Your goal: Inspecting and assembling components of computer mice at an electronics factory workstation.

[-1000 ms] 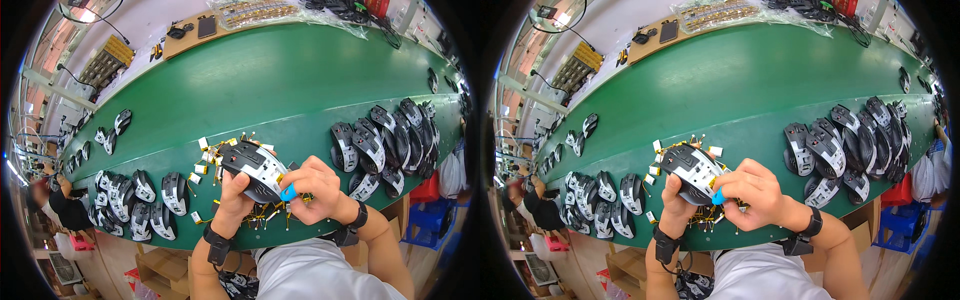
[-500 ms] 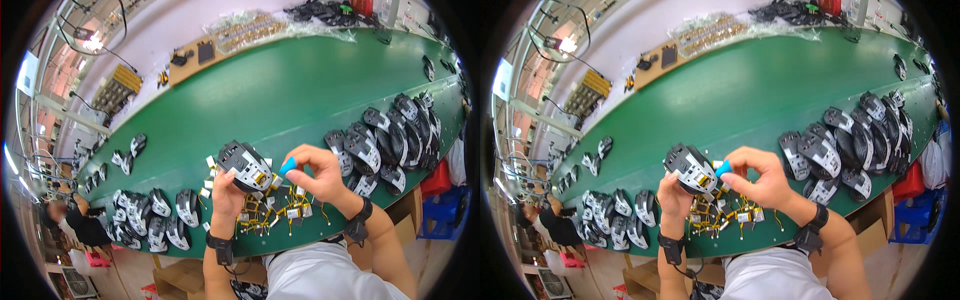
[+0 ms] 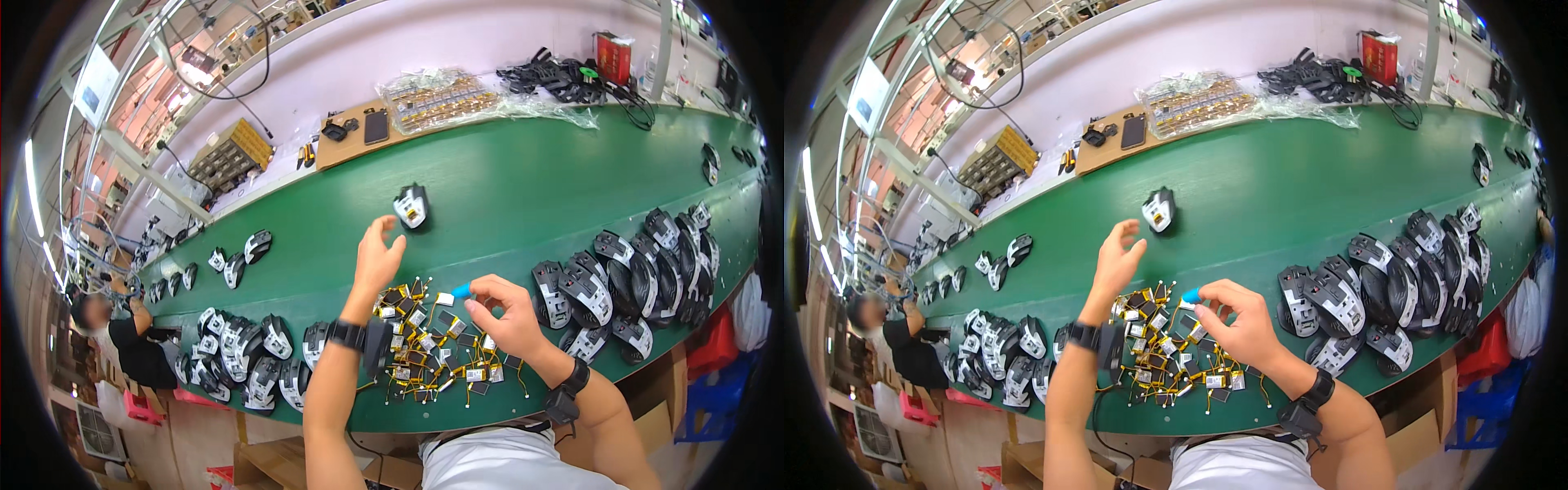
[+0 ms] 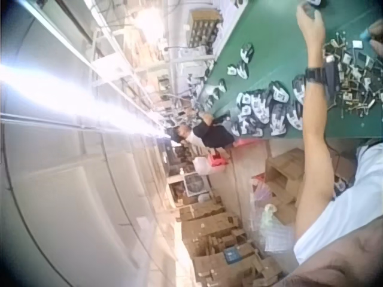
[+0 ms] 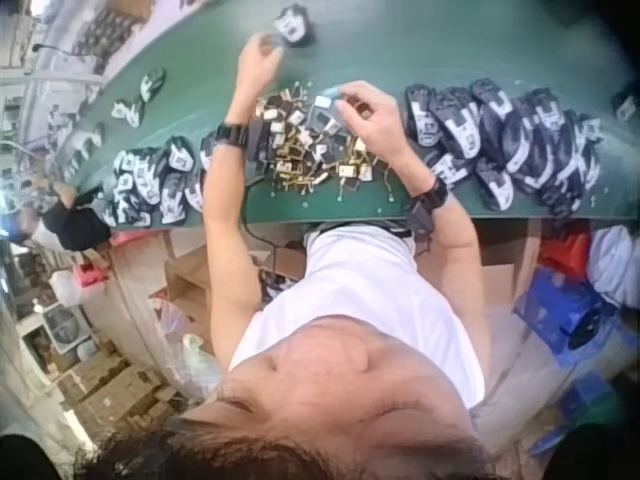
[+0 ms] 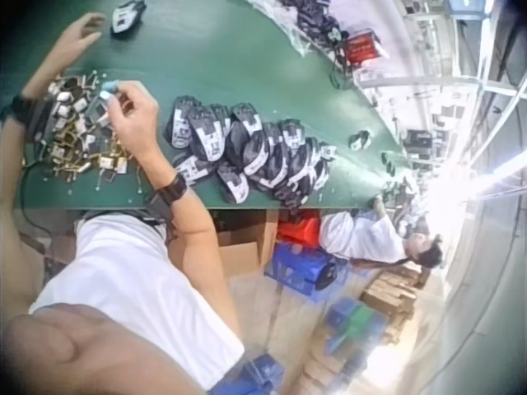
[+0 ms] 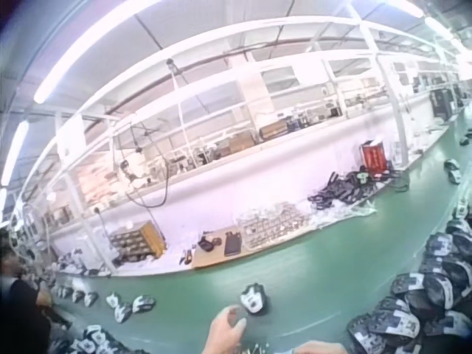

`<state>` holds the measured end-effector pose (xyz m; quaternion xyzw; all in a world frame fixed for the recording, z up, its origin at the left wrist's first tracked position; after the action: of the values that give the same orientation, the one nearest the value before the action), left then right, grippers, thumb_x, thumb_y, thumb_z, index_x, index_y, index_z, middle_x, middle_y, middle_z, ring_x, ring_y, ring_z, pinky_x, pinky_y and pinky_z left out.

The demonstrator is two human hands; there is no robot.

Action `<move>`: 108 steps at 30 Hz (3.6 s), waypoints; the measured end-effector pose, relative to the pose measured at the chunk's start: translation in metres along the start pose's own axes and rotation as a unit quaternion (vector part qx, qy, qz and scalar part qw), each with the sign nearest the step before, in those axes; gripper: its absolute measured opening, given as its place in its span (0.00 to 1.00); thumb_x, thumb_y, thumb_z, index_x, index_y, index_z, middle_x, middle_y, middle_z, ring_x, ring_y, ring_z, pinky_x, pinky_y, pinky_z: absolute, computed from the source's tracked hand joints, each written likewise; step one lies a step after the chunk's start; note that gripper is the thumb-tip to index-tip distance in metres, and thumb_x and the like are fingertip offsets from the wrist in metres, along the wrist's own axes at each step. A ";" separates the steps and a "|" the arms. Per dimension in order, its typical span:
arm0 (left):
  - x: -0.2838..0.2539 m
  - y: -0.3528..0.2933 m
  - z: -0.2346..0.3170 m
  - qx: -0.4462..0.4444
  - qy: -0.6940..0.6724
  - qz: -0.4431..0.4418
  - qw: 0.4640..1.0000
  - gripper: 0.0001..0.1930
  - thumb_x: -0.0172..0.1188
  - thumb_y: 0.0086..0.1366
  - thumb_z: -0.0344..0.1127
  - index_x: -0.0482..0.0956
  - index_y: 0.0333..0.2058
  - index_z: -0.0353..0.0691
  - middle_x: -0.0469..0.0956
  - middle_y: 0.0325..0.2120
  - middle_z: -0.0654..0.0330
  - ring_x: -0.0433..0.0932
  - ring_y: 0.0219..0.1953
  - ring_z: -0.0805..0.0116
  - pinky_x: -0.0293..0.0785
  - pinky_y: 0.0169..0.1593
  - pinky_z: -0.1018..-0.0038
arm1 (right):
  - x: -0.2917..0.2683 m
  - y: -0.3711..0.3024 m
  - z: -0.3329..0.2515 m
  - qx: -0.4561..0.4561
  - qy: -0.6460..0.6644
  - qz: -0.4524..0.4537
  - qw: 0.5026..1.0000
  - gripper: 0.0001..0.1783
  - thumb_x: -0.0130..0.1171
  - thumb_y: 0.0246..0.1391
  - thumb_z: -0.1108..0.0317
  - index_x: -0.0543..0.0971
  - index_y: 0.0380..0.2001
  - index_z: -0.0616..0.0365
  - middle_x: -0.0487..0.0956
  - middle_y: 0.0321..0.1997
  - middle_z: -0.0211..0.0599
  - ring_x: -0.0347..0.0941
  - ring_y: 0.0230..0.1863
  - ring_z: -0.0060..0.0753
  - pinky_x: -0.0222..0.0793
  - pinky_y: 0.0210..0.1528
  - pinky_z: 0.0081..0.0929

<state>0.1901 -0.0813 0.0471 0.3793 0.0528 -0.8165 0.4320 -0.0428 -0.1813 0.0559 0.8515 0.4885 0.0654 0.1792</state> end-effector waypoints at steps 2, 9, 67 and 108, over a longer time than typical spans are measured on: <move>0.013 -0.027 0.019 0.023 -0.241 -0.091 0.966 0.12 0.55 0.65 0.30 0.73 0.46 0.32 0.79 0.38 0.57 0.78 0.41 0.70 0.74 0.45 0.73 | -0.002 0.002 0.000 0.015 -0.024 -0.003 1.000 0.13 0.60 0.50 0.74 0.79 0.41 0.61 0.77 0.41 0.37 0.74 0.33 0.24 0.69 0.31 0.21; 0.001 -0.109 0.091 0.110 -0.129 -0.022 0.985 0.08 0.60 0.60 0.29 0.77 0.38 0.33 0.79 0.31 0.55 0.80 0.31 0.66 0.75 0.33 0.75 | 0.024 -0.005 -0.016 -0.083 -0.155 -0.102 0.979 0.38 0.57 0.43 0.76 0.62 0.62 0.61 0.64 0.60 0.52 0.65 0.57 0.56 0.65 0.57 0.41; 0.055 -0.124 0.042 -0.122 -0.667 -0.147 0.720 0.13 0.55 0.69 0.43 0.77 0.41 0.39 0.74 0.30 0.69 0.71 0.31 0.84 0.68 0.34 0.82 | 0.049 -0.012 -0.019 -0.138 -0.353 -0.144 0.914 0.36 0.53 0.34 0.79 0.69 0.55 0.62 0.51 0.70 0.59 0.44 0.70 0.69 0.46 0.67 0.56; 0.061 -0.140 0.059 -0.095 -0.539 -0.239 0.802 0.14 0.62 0.62 0.29 0.74 0.46 0.34 0.77 0.39 0.61 0.76 0.43 0.74 0.73 0.49 0.74 | 0.031 -0.005 -0.016 -0.108 -0.206 -0.122 0.965 0.34 0.62 0.34 0.74 0.70 0.52 0.59 0.60 0.66 0.51 0.59 0.64 0.61 0.58 0.63 0.48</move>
<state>0.0312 -0.0600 0.0146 -0.1892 -0.0221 -0.9576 0.2162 -0.0352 -0.1485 0.0670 0.7562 0.5312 -0.0818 0.3732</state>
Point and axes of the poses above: each hand's wrist, its own y-axis towards the middle knuckle, its own x-axis out of the palm, z = x × y, the point moved 5 cm from there along y, towards the middle knuckle
